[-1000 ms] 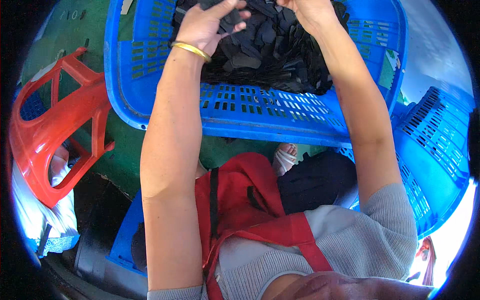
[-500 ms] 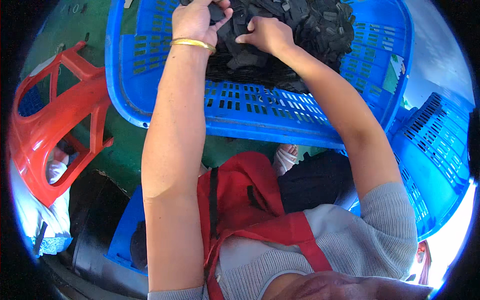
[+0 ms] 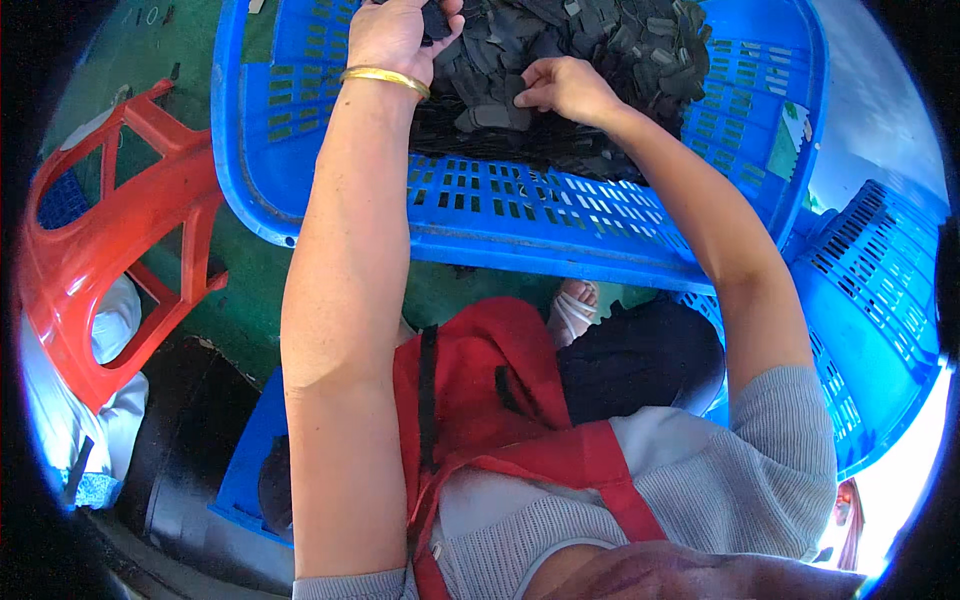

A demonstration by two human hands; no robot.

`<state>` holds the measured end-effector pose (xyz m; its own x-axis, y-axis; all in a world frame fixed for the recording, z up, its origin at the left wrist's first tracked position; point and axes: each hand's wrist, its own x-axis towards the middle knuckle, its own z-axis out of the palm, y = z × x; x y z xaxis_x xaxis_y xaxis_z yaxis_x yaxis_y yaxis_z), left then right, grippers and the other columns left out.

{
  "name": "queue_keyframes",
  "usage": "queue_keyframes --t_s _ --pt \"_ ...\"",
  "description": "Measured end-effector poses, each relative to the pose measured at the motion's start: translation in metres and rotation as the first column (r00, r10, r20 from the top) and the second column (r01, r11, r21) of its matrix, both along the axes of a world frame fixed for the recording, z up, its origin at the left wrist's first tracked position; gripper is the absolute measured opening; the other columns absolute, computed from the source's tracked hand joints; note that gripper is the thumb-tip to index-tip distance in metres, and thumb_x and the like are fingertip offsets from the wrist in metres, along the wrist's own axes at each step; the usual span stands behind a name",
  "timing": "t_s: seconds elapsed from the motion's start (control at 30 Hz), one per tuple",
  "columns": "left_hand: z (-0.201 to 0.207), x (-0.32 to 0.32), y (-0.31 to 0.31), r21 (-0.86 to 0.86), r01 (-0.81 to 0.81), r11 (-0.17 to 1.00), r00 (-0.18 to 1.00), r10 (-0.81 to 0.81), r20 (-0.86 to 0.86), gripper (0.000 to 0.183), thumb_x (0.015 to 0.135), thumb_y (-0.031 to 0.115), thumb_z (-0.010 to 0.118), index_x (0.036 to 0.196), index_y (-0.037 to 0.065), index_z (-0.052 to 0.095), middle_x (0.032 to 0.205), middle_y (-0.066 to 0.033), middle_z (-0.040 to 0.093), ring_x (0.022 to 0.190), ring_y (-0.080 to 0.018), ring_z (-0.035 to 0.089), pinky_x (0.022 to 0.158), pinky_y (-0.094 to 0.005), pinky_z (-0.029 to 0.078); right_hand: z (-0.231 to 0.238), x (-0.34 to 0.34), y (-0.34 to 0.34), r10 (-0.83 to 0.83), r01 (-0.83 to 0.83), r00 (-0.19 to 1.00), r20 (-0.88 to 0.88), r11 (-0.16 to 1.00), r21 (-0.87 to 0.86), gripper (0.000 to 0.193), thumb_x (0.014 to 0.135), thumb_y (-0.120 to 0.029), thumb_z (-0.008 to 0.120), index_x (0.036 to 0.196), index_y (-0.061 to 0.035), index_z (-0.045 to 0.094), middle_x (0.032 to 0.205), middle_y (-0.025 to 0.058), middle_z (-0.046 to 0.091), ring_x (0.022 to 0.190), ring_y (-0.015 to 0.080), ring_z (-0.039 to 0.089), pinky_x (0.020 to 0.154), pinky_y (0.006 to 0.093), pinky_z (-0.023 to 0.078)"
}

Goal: Sorting and bundling small black shoe components from a basket using elastic ties.

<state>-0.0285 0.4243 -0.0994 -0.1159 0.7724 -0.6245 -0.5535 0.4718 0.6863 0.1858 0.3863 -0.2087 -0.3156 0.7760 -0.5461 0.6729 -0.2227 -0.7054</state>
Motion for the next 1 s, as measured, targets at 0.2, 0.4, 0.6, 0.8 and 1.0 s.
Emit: queue_keyframes --t_s 0.2,0.4,0.6,0.8,1.0 --pt "0.003 0.0 -0.003 -0.048 0.107 0.993 0.991 -0.11 -0.08 0.014 0.087 0.018 0.07 0.094 0.01 0.061 0.079 -0.0018 0.059 0.071 -0.0155 0.059 0.063 -0.0298 0.051 0.047 0.014 0.031 -0.122 0.119 0.946 -0.3 0.992 -0.029 0.022 0.082 -0.029 0.071 0.09 -0.0092 0.066 0.076 -0.0038 0.06 0.071 0.0049 0.053 0.061 0.0245 0.042" --pt "0.007 0.007 -0.008 0.037 0.289 0.956 0.955 -0.286 -0.082 0.017 0.085 0.017 0.072 0.096 0.009 0.061 0.083 -0.0035 0.062 0.076 -0.0157 0.061 0.065 -0.0315 0.052 0.102 -0.027 0.056 -0.329 0.228 0.751 -0.572 0.943 -0.243 0.018 0.088 -0.014 0.067 0.1 -0.0018 0.062 0.084 0.007 0.065 0.075 0.0152 0.064 0.068 0.0238 0.051" --pt "0.002 0.005 0.003 -0.007 0.126 0.992 0.987 -0.126 -0.102 0.016 0.086 0.013 0.07 0.096 0.005 0.061 0.086 -0.0052 0.064 0.075 -0.0168 0.065 0.068 -0.0315 0.053 0.014 -0.017 0.025 0.052 0.02 0.963 -0.264 0.965 0.262 0.026 0.082 -0.029 0.07 0.102 -0.013 0.07 0.087 0.0034 0.071 0.08 0.0154 0.066 0.073 0.0339 0.052" --pt "0.012 0.004 -0.001 -0.028 0.074 0.997 0.991 -0.076 -0.114 0.018 0.084 0.015 0.074 0.092 0.005 0.061 0.078 -0.0036 0.06 0.069 -0.0141 0.059 0.062 -0.0289 0.052 0.029 -0.034 -0.013 0.331 -0.461 0.881 0.337 0.756 0.464 0.033 0.074 -0.032 0.076 0.099 -0.0108 0.072 0.091 0.01 0.071 0.088 0.0218 0.068 0.078 0.0332 0.052" --pt "0.015 0.009 -0.001 -0.019 0.206 0.978 0.973 -0.207 -0.101 0.022 0.083 0.02 0.075 0.094 0.007 0.062 0.079 -0.0019 0.059 0.07 -0.0132 0.058 0.064 -0.0282 0.051 0.051 0.016 0.047 -0.256 0.274 0.813 -0.523 0.961 -0.045 0.025 0.076 -0.031 0.076 0.083 -0.0085 0.068 0.075 0.0066 0.068 0.07 0.0158 0.066 0.063 0.0327 0.051"
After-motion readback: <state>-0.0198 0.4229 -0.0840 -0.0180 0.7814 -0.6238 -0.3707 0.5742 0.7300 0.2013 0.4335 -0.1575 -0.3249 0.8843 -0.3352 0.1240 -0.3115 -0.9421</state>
